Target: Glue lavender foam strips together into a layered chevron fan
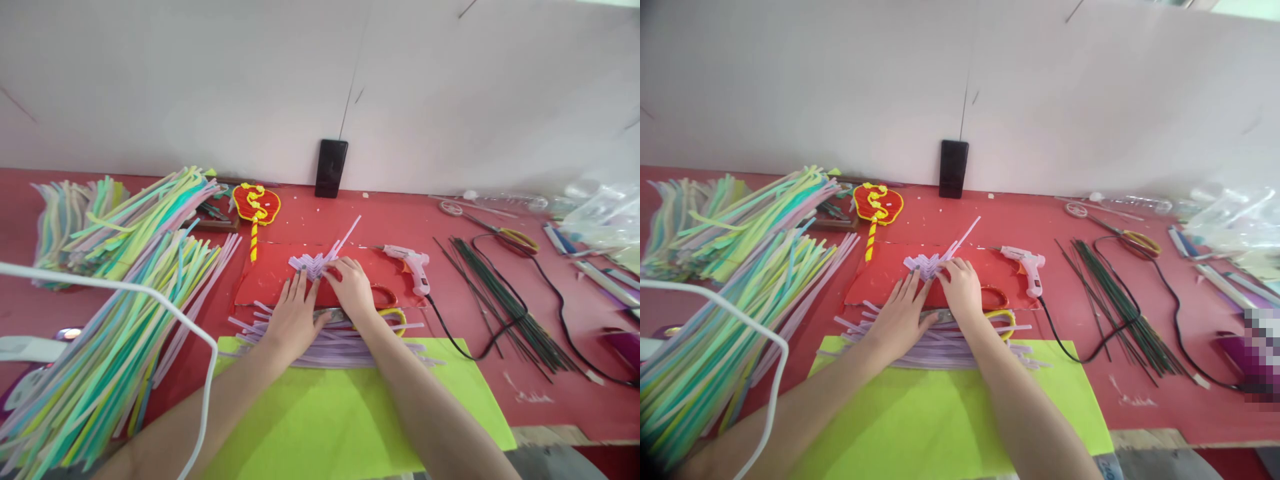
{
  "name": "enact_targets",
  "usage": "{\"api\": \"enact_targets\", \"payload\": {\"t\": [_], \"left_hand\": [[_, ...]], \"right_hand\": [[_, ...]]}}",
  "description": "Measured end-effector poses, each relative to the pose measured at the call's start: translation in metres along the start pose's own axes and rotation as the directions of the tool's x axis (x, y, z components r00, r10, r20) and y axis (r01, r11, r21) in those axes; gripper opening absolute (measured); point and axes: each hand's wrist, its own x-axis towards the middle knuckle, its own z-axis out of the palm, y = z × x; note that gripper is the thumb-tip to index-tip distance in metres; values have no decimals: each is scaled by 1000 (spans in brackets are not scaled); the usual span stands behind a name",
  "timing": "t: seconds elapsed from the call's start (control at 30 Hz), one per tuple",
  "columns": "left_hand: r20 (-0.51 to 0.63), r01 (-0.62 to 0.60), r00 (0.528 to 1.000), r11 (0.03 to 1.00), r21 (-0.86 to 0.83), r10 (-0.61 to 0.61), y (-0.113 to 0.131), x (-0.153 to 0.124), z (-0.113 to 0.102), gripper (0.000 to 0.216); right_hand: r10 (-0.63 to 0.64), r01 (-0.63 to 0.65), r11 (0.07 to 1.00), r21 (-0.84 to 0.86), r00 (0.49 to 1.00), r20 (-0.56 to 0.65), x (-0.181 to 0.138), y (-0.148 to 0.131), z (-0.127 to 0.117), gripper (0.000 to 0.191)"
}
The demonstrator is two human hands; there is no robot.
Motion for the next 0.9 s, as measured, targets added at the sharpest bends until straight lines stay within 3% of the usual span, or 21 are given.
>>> {"api": "enact_targets", "payload": {"t": [0.43, 0.9], "left_hand": [[12, -6, 1000, 999, -39, 6, -2, -1, -2, 59], [-61, -26, 998, 1000, -5, 26, -4, 0, 4, 59]], "right_hand": [[-5, 0, 997, -74, 998, -58, 0, 2, 0, 20], [73, -68, 994, 81, 995, -61, 1, 3, 2, 20]]}}
